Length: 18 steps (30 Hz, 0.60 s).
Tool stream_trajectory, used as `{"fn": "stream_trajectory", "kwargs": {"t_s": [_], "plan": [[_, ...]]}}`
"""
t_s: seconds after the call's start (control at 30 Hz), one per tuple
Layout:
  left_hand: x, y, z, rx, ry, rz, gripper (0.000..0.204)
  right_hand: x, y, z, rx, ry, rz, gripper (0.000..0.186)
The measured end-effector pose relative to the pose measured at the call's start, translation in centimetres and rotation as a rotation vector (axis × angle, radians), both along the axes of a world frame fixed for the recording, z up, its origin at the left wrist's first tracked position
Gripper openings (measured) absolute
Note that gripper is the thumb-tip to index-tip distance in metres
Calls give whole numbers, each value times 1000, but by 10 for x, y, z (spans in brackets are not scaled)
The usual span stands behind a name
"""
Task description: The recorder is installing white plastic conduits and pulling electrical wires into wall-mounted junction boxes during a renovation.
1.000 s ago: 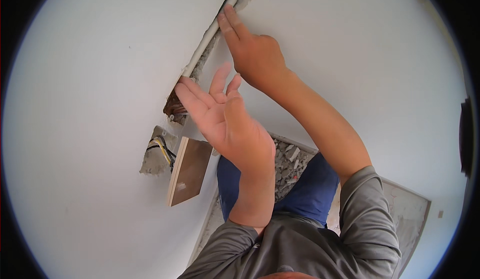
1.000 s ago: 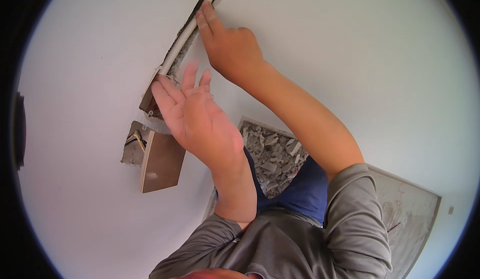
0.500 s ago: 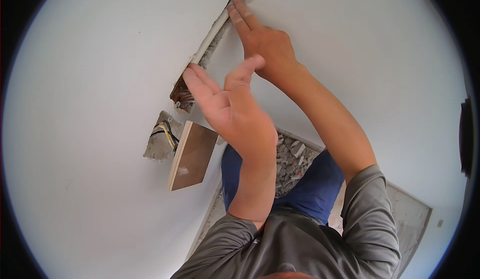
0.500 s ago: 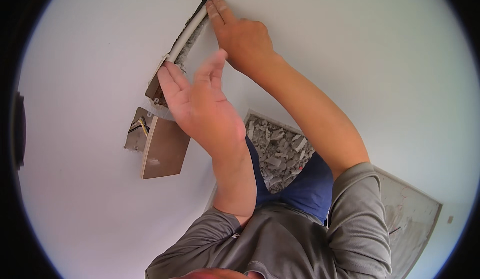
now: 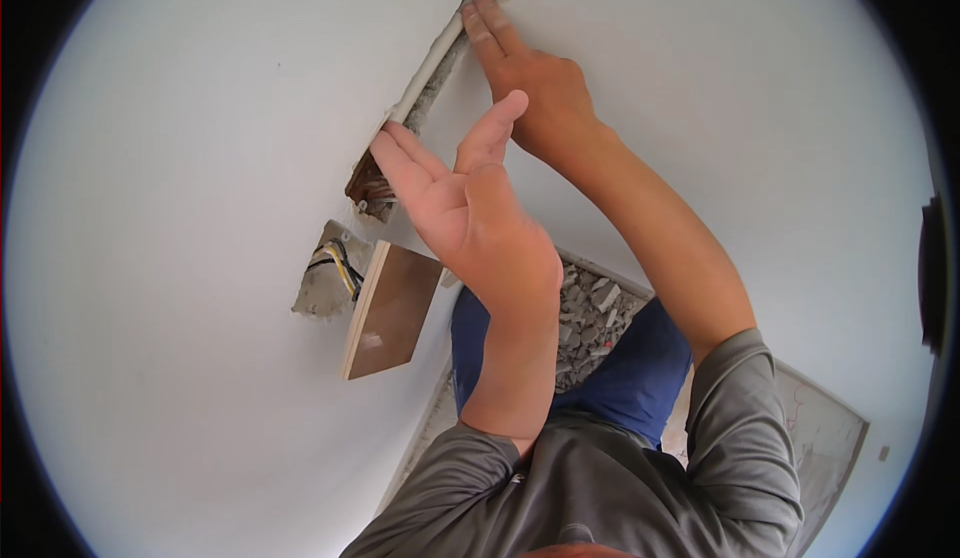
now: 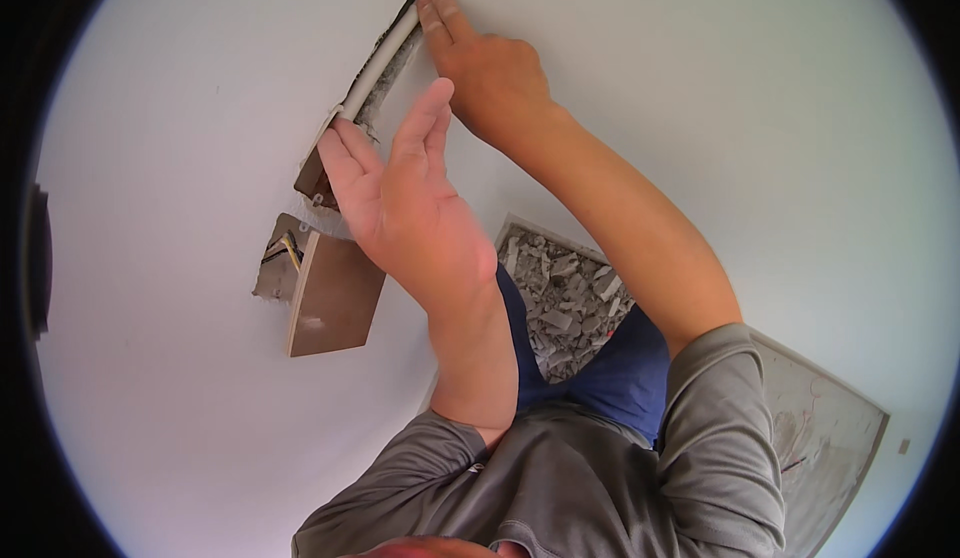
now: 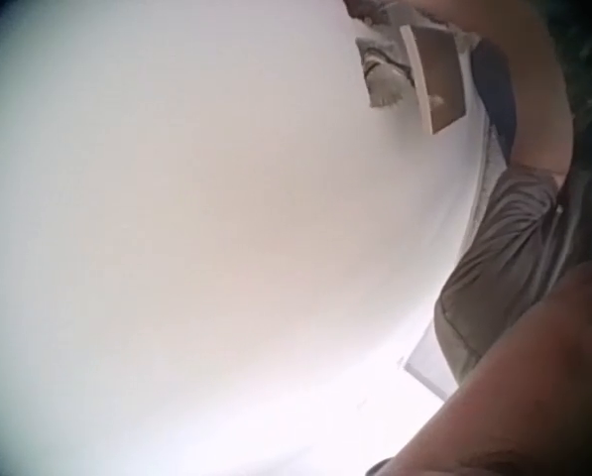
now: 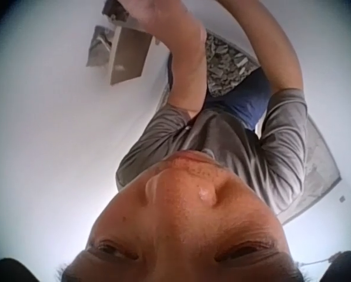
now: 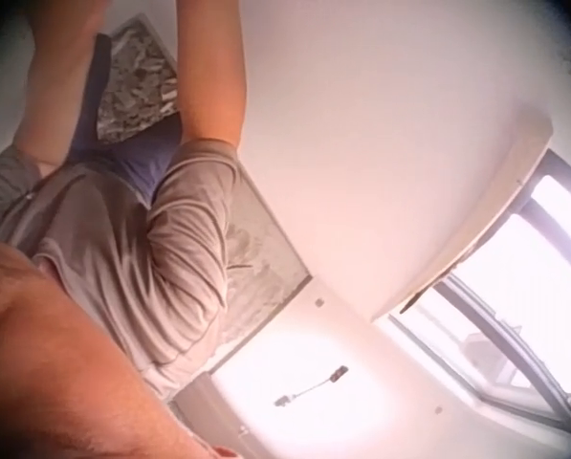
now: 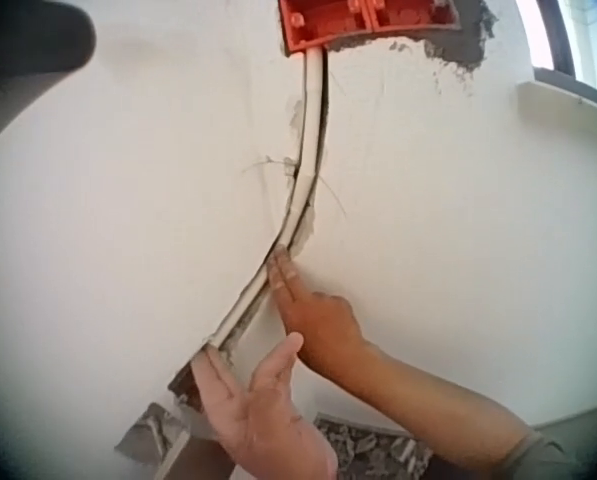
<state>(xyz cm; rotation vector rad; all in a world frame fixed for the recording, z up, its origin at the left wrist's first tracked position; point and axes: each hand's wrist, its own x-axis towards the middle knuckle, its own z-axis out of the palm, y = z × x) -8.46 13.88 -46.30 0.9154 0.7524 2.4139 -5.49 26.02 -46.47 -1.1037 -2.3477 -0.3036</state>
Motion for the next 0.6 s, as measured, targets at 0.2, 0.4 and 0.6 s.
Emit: {"fn": "stream_trajectory", "kwargs": {"t_s": [0.2, 0.4, 0.6], "plan": [[-5, -10, 2, -21, -6, -56, 52, 5, 7, -7, 37, 55, 69, 83], [-1, -1, 9, -28, 20, -2, 33, -3, -3, 11, -65, 52, 17, 86], [3, -13, 2, 20, -60, -4, 72, 0, 4, -5, -4, 56, 56, 82]]}}
